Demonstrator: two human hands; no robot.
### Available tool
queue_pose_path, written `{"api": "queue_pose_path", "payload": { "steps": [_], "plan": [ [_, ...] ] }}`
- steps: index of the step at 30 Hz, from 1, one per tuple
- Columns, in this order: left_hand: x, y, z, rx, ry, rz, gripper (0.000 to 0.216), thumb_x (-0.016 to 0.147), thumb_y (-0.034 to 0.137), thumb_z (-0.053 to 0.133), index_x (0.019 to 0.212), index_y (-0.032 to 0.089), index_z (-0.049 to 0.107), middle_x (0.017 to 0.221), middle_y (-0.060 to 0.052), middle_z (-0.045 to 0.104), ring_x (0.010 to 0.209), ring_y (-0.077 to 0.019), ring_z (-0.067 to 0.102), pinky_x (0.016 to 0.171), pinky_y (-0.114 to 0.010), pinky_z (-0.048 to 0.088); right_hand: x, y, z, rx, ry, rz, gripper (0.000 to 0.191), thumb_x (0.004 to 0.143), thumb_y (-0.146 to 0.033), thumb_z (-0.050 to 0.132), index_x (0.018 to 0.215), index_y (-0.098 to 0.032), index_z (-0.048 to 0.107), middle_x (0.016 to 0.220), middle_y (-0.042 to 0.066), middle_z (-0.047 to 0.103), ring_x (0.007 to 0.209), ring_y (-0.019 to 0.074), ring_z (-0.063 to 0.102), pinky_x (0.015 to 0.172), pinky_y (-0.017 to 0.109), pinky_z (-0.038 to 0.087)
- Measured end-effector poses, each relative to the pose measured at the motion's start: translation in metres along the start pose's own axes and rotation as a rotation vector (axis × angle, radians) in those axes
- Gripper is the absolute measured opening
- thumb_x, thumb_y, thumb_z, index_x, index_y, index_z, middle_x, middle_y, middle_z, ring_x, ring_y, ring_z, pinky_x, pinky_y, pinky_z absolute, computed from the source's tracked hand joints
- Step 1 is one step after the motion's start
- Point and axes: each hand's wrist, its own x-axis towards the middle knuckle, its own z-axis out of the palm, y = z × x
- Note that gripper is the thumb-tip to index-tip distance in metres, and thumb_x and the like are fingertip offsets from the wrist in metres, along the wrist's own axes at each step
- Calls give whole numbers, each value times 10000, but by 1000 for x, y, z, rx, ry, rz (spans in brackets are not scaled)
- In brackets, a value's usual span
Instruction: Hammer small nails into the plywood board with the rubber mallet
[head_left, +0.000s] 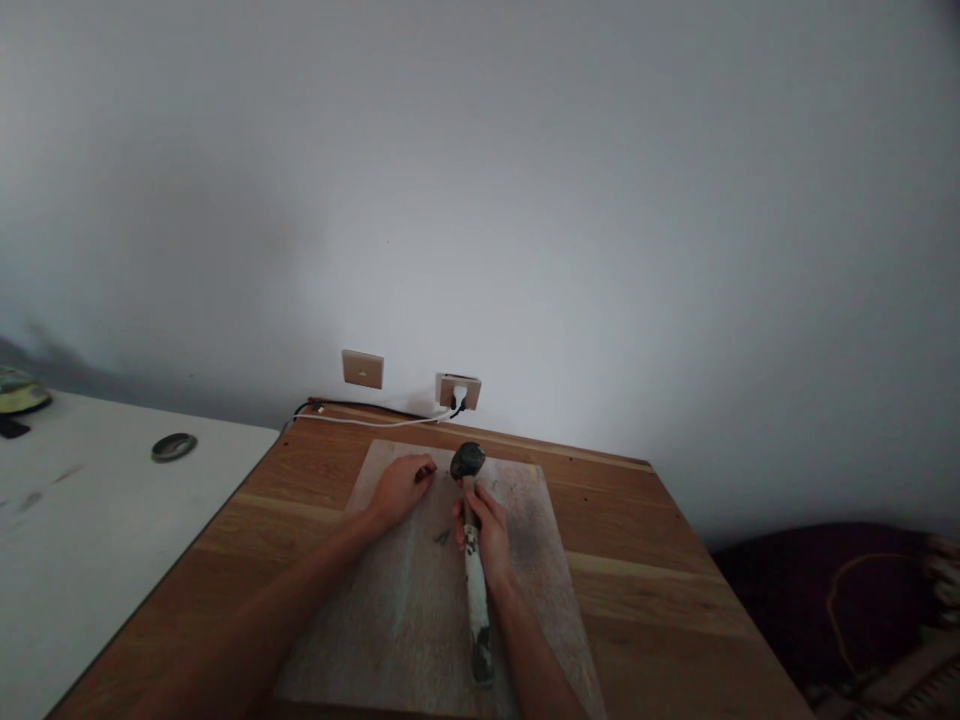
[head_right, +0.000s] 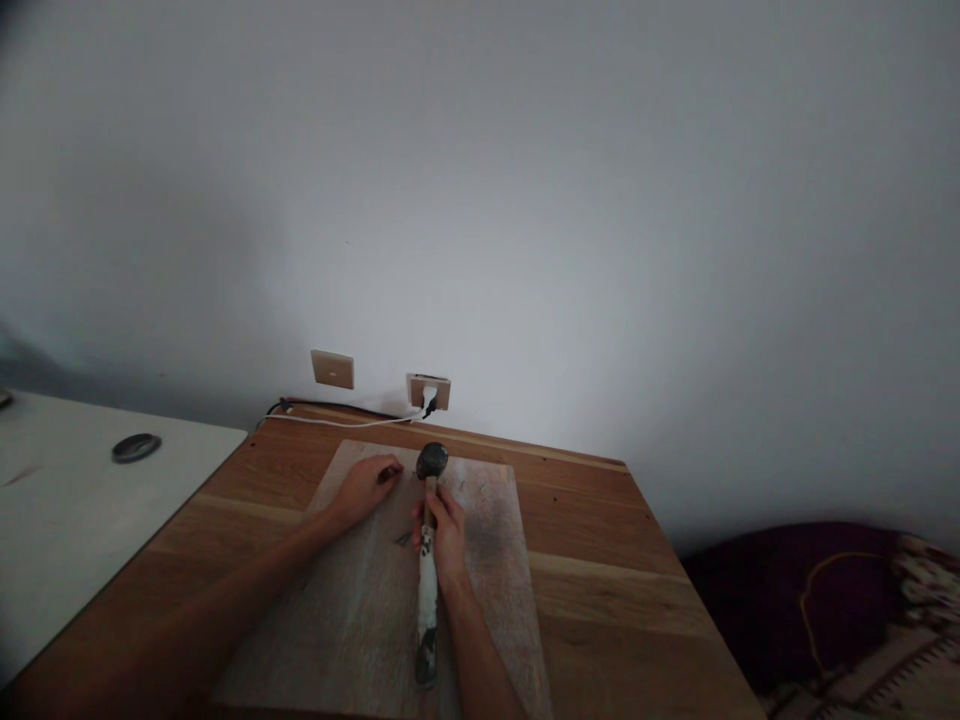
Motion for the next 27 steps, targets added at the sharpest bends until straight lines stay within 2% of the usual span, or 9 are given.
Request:
{"api": "queue_pose_path", "payload": {
  "steps": [6,12,16,27],
  "plan": [
    [2,-2,1,-72,20,9,151,851,126,602,930,183,718,979,-76,730,893,-218,681,838,-317,516,0,0,6,-39,-48,24,466,652,-585,801,802,-183,622,595,-28,661,294,74,466,265,186,333],
    [1,0,1,-178,6,-34,361,809,69,590,1139,195,666,941,-35,763,846,-200,700,803,-298,512,6,-1,16,-85,-96,54,467,680,-571,779,899,-179,651,618,-28,672,308,83,478,279,201,364],
    [1,0,2,-179,39,-70,347,783,96,647,1118,187,669,975,-51,763,876,-215,706,797,-302,515,10,0,20,-114,-121,71,454,678,-571,780,872,-182,649,598,-34,652,312,87,480,278,203,350],
    [1,1,2,-215,51,-71,325,813,93,628,1119,197,665,942,-49,785,878,-228,738,821,-318,542,9,3,23,-117,-86,57,469,669,-588,768,872,-183,643,595,-43,650,302,82,475,271,194,335]
  ]
}}
